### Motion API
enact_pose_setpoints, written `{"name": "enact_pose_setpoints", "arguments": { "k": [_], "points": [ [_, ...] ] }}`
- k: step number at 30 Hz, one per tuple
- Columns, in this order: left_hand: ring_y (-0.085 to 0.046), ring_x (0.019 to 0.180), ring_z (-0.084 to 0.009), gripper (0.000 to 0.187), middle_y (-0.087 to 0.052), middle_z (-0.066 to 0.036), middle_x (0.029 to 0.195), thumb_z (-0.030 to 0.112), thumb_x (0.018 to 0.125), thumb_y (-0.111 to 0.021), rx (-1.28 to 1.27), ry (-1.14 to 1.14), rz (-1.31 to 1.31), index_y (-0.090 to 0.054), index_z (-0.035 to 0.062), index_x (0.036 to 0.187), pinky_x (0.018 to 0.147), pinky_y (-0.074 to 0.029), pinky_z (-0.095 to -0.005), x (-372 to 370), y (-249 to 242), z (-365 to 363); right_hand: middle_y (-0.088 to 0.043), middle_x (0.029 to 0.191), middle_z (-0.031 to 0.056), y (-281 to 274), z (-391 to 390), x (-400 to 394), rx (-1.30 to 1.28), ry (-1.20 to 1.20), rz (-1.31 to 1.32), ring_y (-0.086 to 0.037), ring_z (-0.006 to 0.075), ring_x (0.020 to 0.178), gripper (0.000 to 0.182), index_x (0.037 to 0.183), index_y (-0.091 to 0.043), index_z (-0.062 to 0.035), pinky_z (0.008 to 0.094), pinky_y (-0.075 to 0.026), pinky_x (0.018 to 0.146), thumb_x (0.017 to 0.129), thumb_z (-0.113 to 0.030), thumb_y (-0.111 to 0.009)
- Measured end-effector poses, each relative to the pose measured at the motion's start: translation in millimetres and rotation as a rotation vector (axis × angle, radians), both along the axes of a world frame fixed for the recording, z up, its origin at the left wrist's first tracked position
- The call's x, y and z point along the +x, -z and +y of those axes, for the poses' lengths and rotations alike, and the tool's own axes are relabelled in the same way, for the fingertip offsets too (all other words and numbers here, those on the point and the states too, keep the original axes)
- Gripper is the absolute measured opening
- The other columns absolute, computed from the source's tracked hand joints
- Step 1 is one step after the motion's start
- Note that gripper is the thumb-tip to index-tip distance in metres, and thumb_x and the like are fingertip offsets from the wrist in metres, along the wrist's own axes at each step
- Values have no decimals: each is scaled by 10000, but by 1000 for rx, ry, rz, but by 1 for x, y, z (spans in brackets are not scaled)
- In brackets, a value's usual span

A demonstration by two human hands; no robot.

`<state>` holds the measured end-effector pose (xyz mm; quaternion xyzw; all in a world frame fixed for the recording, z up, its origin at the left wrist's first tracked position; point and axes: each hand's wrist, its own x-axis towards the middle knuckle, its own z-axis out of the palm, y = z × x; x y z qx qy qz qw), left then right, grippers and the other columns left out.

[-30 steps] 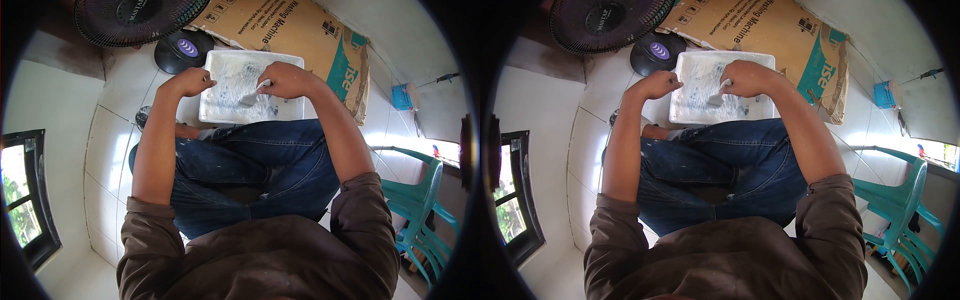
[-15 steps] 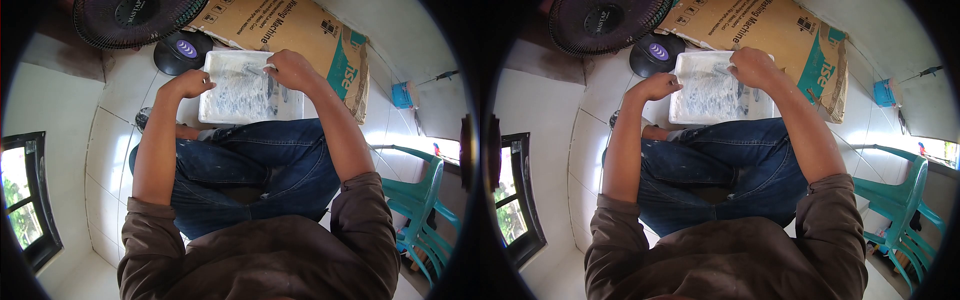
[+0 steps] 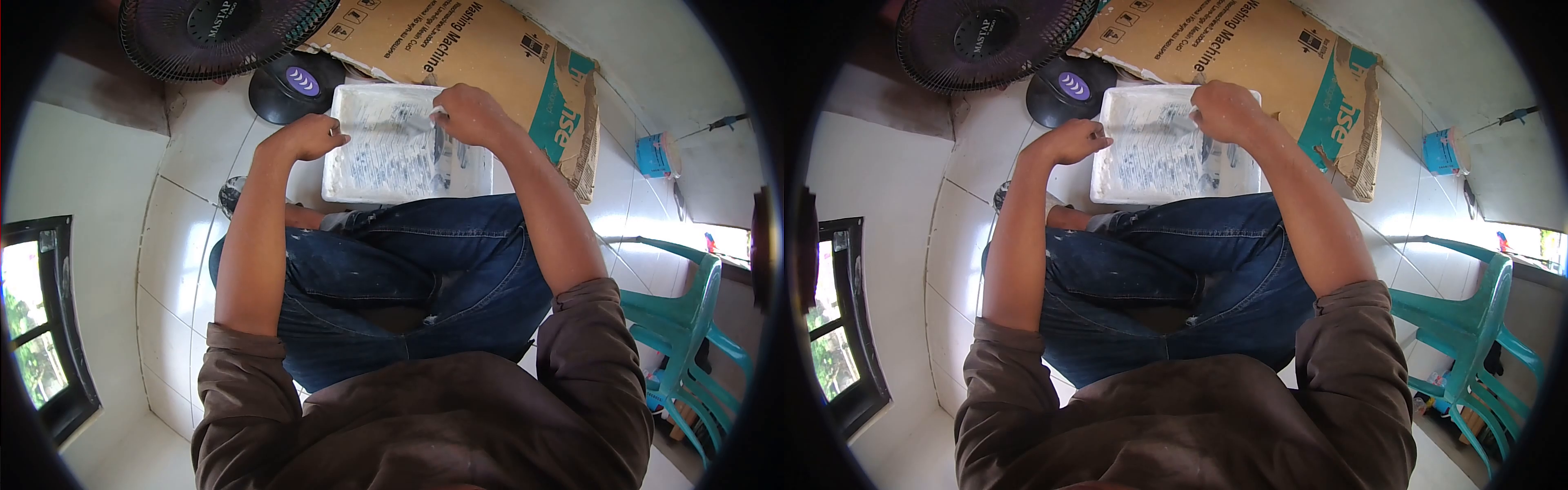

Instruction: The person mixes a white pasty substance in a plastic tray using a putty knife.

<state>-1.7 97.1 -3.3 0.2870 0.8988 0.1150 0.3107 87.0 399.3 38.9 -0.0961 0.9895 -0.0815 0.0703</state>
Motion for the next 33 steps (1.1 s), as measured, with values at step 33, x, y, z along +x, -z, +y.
{"name": "enact_pose_setpoints", "arguments": {
  "k": [33],
  "points": [
    [-700, 1103, -390, 444, -735, -244, 1175, 398, 1027, -641, -5, -24, -38, -725, -17, 1161, 951, -530, -454, -1, 4, 0, -739, 1118, 174, -42, 23, 16, -1, -157, -346, -693, 352, 1085, 336, 1145, -796, -72, 438, -534, 960, 929, -326, -753]
  ]
}}
